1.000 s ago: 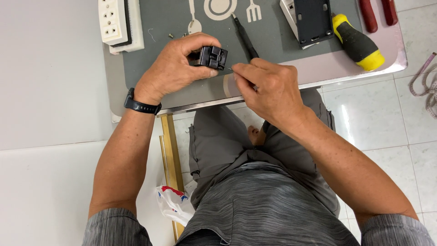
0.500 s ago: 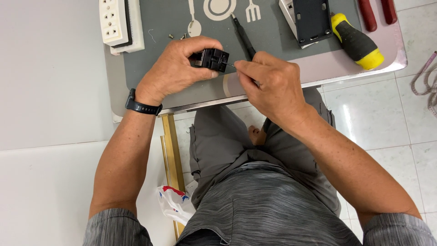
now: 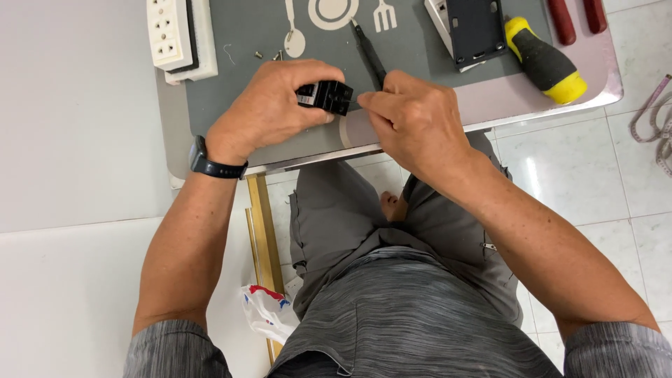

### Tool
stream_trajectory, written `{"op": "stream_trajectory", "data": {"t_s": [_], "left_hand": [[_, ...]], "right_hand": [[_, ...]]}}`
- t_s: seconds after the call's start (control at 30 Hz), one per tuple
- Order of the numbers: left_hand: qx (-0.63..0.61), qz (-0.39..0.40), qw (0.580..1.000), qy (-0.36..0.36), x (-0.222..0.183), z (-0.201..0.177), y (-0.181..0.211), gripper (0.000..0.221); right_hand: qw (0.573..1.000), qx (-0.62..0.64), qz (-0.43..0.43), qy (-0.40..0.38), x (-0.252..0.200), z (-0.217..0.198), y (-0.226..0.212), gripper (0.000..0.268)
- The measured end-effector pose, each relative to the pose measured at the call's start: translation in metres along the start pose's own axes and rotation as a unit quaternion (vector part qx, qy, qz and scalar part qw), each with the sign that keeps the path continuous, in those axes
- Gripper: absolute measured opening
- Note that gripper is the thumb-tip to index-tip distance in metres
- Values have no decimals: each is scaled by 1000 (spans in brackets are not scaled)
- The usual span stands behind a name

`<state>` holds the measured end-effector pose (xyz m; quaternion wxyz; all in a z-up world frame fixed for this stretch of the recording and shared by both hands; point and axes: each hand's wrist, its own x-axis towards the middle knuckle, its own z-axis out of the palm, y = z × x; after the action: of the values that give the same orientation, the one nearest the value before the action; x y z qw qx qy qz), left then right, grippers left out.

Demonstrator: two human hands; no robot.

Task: Assembling small electrical components by hand and using tools on a repair bench.

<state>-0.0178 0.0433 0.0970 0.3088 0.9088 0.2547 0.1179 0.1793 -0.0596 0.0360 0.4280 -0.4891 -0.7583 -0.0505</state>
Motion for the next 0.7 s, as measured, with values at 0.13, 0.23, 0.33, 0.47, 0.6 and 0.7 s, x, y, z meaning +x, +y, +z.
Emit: {"op": "stream_trajectory", "data": {"t_s": [0.13,0.23,0.33,0.47,0.6,0.7], "left_hand": [[-9,-22,1000,-9,0,-4,1,29],[-20,-18,1000,-12,0,-4,-1,30],[-23,-17,1000,-9,0,-4,-2,30],[-20,-46,999,-5,3,-4,0,28],[20,-75,997,6,5,-1,2,24],[128,-71,989,13,14,10,-7,23]], "right_hand": [[999,37,31,15,-7,11,4,13],[985,130,104,-43,-9,14,4,20],[979,166,112,-33,-7,15,6,16],[966,203,155,-28,-5,14,7,16],[991,104,87,11,-5,2,5,16],[995,17,86,46,-11,7,11,12]]}}
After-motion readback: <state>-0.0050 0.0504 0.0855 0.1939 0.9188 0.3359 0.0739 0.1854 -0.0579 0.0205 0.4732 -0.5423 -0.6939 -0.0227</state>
